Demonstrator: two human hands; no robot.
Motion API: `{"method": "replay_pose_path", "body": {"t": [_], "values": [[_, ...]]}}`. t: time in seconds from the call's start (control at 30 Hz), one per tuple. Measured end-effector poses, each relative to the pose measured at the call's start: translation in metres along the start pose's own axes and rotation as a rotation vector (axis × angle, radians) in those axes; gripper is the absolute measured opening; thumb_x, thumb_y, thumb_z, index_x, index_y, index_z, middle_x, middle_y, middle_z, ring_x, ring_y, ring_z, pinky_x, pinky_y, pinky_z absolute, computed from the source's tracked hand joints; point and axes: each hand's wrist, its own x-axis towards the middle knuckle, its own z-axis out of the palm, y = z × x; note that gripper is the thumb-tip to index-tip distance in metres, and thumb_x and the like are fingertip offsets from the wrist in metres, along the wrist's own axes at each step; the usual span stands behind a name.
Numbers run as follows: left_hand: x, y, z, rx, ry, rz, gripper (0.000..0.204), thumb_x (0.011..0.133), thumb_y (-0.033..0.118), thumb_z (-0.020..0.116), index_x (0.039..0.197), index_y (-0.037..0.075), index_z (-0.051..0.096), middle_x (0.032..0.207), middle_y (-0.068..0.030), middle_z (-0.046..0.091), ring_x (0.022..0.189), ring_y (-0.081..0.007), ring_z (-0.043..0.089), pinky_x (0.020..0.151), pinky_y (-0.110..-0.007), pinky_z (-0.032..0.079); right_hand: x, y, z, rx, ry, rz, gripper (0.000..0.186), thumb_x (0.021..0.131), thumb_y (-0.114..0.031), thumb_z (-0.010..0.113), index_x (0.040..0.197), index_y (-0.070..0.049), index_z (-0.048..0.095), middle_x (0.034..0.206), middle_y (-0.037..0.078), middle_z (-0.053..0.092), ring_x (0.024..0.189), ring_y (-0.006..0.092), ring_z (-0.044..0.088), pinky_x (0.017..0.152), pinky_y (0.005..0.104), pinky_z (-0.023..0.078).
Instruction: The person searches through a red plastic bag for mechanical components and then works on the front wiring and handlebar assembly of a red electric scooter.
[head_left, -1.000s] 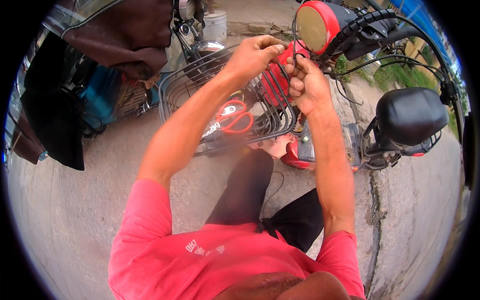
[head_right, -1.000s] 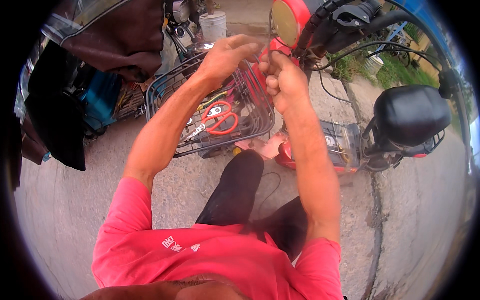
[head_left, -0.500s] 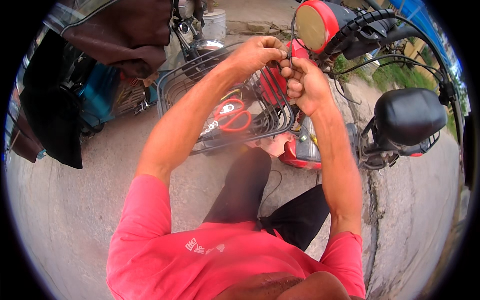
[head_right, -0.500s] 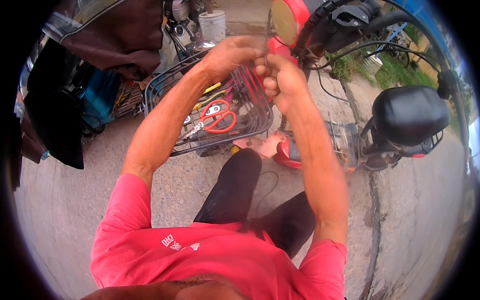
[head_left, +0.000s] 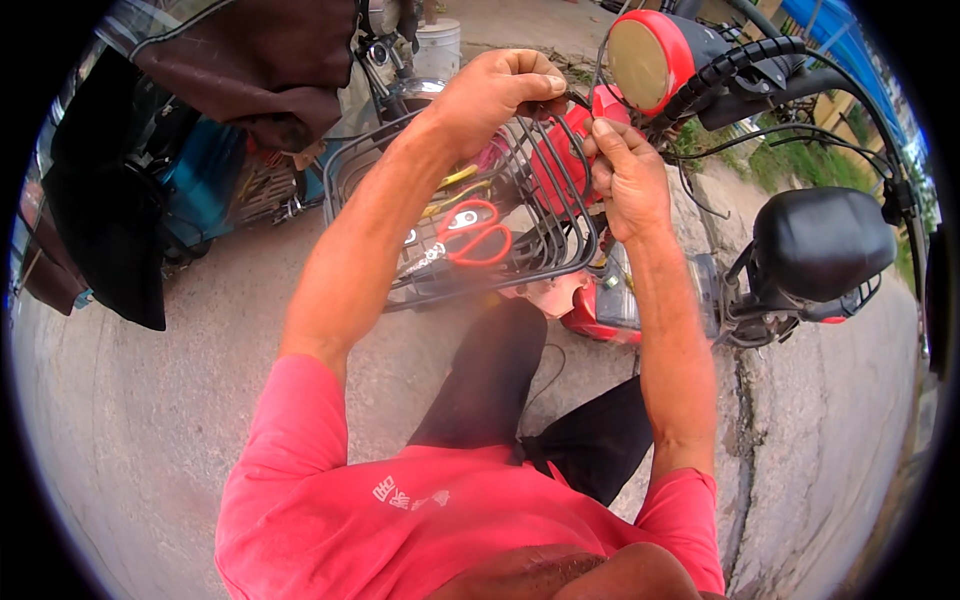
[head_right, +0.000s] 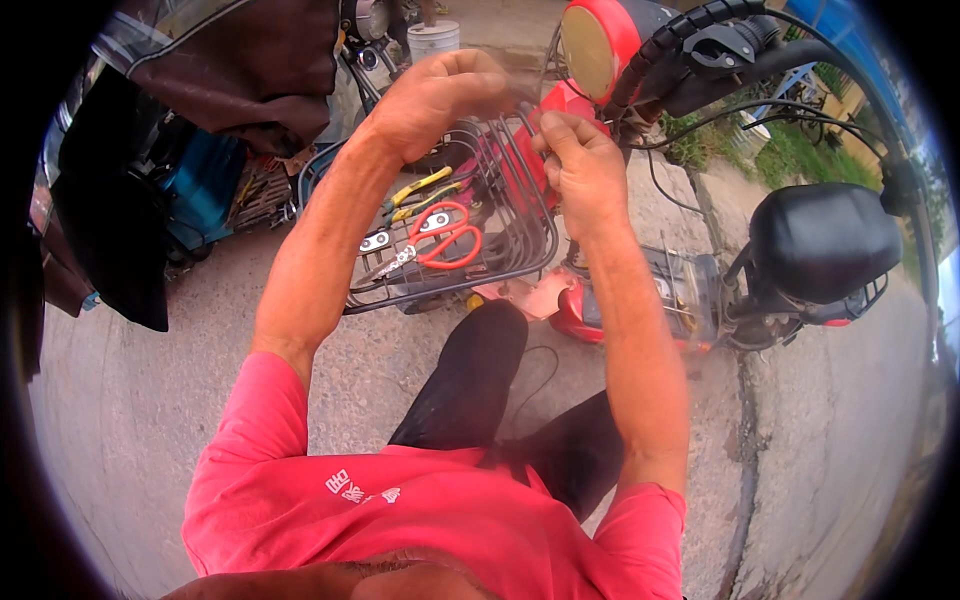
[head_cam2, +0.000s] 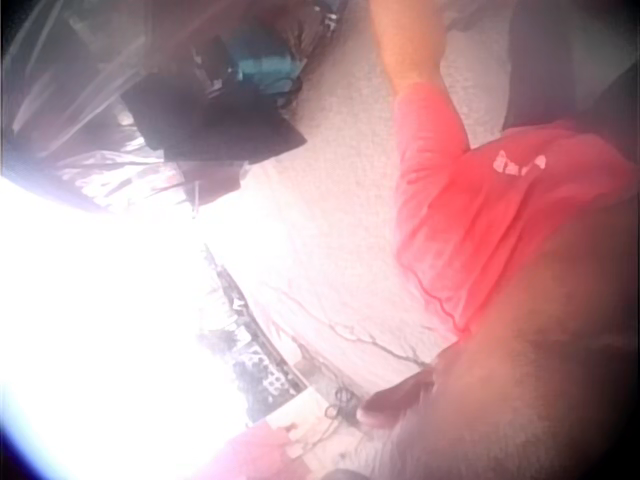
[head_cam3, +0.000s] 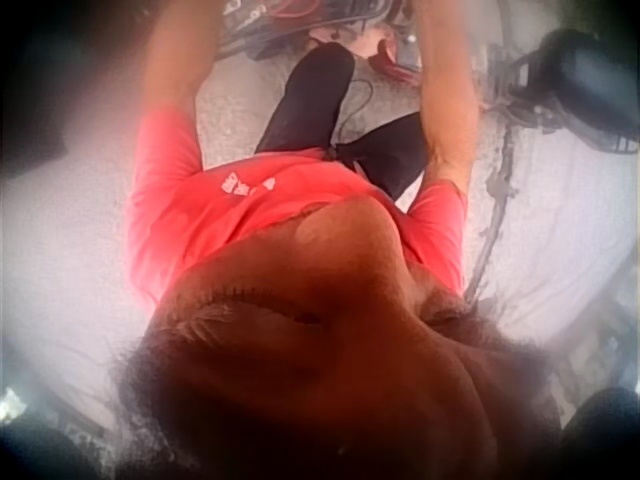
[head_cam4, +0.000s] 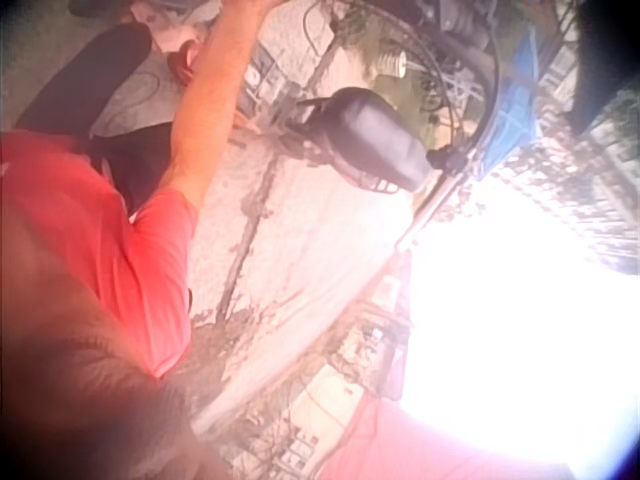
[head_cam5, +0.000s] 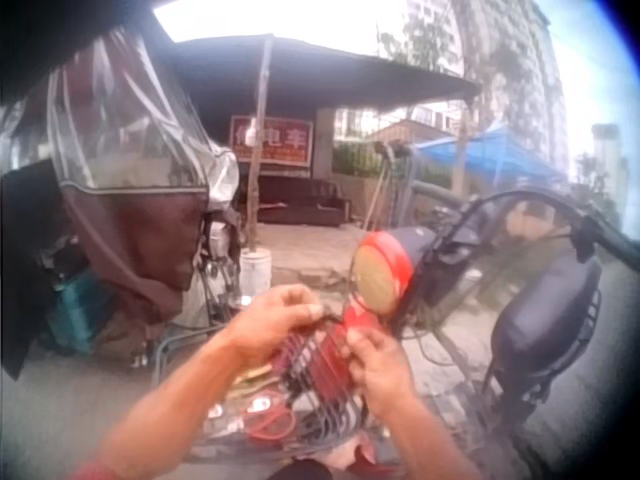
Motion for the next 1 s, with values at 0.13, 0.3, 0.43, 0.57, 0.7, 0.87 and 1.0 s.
{"method": "replay_pose_path", "body": {"t": [0.13, 0.3, 0.43, 0.57, 0.7, 0.87, 1.0], "values": [[-0.003, 0.004, 0.004, 0.027, 0.015, -0.001, 0.017, 0.091, 0.017, 0.062, 0.091, 0.0, 0.065, 0.082, -0.004, 0.066, 0.076, -0.0114, 0.059, 0.074, -0.027, 0.047, -0.006, -0.001, 0.006, -0.126, 0.059, -0.088, 0.022, 0.093, -0.02, 0.068, 0.106, -0.002, 0.065, 0.086, 0.004, 0.068, 0.053, 0.0025, 0.044, 0.045, 0.0182, 0.031], [-0.018, 0.021, 0.016, 0.357, 0.001, 0.08, 0.021, 0.088, 0.021, 0.064, 0.094, 0.0, 0.066, 0.085, -0.0053, 0.067, 0.077, -0.0122, 0.059, 0.074, -0.029, 0.049, -0.009, 0.002, 0.02, -0.505, 0.191, -0.466, 0.023, 0.09, -0.014, 0.07, 0.106, 0.001, 0.064, 0.089, 0.007, 0.07, 0.064, 0.0061, 0.057, 0.056, 0.0218, 0.044], [-0.033, 0.03, 0.041, 0.733, 0.121, 0.259, 0.021, 0.085, 0.017, 0.064, 0.096, -0.001, 0.067, 0.083, -0.0114, 0.067, 0.076, -0.0188, 0.064, 0.073, -0.031, 0.051, -0.006, 0.005, 0.028, -0.634, 0.311, -0.604, 0.022, 0.087, -0.016, 0.071, 0.103, 0.0, 0.066, 0.09, 0.009, 0.071, 0.073, 0.0155, 0.064, 0.068, 0.0298, 0.05], [-0.038, 0.023, 0.05, 1.009, 0.157, 0.474, 0.025, 0.086, 0.018, 0.065, 0.105, 0.002, 0.068, 0.088, -0.0173, 0.068, 0.074, -0.0266, 0.066, 0.07, -0.034, 0.053, 0.002, 0.013, 0.027, -0.576, 0.357, -0.665, 0.022, 0.088, -0.019, 0.068, 0.102, -0.002, 0.067, 0.09, 0.009, 0.071, 0.074, 0.0194, 0.064, 0.07, 0.033, 0.051], [-0.041, 0.031, 0.054, 0.845, 0.341, 0.388, 0.032, 0.088, 0.021, 0.065, 0.114, 0.002, 0.065, 0.086, -0.0144, 0.069, 0.073, -0.0173, 0.066, 0.069, -0.031, 0.052, -0.001, 0.01, 0.029, -0.48, 0.363, -0.548, 0.023, 0.09, -0.019, 0.063, 0.101, 0.001, 0.067, 0.09, 0.01, 0.071, 0.073, 0.0185, 0.063, 0.069, 0.0327, 0.05], [-0.025, 0.023, 0.035, 0.497, 0.358, 0.225, 0.039, 0.091, 0.028, 0.064, 0.118, -0.001, 0.063, 0.09, -0.0077, 0.07, 0.078, -0.0112, 0.063, 0.069, -0.028, 0.051, -0.003, -0.006, 0.024, 0.065, 0.163, 0.002, 0.025, 0.094, -0.023, 0.059, 0.102, 0.0, 0.066, 0.086, 0.008, 0.068, 0.058, 0.0085, 0.05, 0.051, 0.0229, 0.038], [-0.005, -0.006, 0.027, 0.361, 0.212, 0.038, 0.038, 0.092, 0.024, 0.061, 0.116, -0.005, 0.063, 0.099, -0.0124, 0.07, 0.086, -0.0163, 0.064, 0.078, -0.031, 0.052, 0.009, -0.009, 0.001, 0.346, 0.063, 0.31, 0.022, 0.096, -0.027, 0.056, 0.103, -0.007, 0.063, 0.085, 0.003, 0.065, 0.052, 0.0035, 0.041, 0.043, 0.0187, 0.027]]}}
